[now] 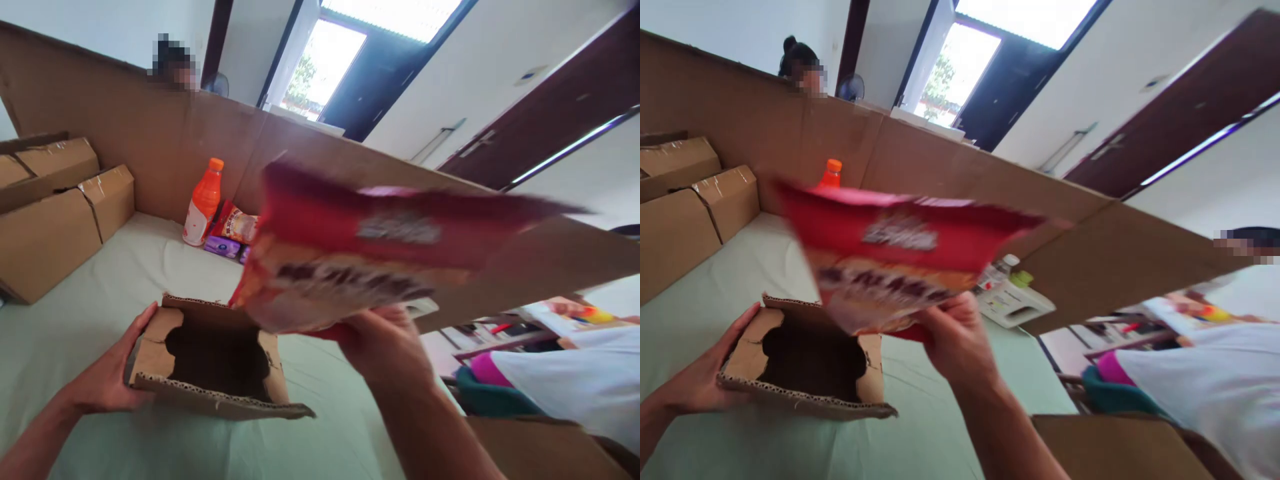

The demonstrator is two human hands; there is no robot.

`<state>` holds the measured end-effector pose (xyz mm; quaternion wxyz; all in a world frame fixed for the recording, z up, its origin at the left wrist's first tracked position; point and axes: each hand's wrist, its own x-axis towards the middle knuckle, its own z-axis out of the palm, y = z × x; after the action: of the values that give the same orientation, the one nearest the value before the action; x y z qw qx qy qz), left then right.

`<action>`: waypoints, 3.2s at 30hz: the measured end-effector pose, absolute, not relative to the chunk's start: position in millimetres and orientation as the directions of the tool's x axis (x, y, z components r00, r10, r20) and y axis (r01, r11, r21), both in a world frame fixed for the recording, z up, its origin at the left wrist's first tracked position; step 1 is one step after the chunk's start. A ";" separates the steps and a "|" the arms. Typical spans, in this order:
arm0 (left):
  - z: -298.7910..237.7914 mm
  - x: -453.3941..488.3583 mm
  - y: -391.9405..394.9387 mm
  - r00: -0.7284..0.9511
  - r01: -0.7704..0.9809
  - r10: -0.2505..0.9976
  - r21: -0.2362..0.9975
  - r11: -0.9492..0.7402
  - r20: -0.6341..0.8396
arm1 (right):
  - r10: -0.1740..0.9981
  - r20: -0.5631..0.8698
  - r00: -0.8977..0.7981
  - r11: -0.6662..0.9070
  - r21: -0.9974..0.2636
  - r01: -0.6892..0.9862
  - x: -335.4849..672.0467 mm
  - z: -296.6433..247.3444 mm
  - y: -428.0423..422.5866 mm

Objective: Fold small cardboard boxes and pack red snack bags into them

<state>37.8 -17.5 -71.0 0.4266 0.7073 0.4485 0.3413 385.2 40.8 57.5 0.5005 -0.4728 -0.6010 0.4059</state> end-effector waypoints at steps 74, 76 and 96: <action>-49.1 52.0 -38.7 0.288 0.632 0.844 0.573 -0.522 0.452 | 0.594 0.673 -0.440 0.672 -0.114 0.732 385.7 -68.8 34.9; -54.6 44.8 -34.5 0.144 0.739 0.826 0.496 -0.457 0.545 | 0.612 0.721 -0.325 0.628 -0.194 0.753 374.0 -78.5 48.8; -45.2 -14.4 243.0 -0.398 0.902 0.684 0.396 0.171 0.611 | 0.846 0.440 -0.300 0.496 -0.445 0.746 322.2 -192.2 32.8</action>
<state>-14.4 243.0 -45.2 -0.1482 0.5283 0.7508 0.3677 322.2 32.8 -192.2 0.3226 -0.4961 -0.8023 0.0780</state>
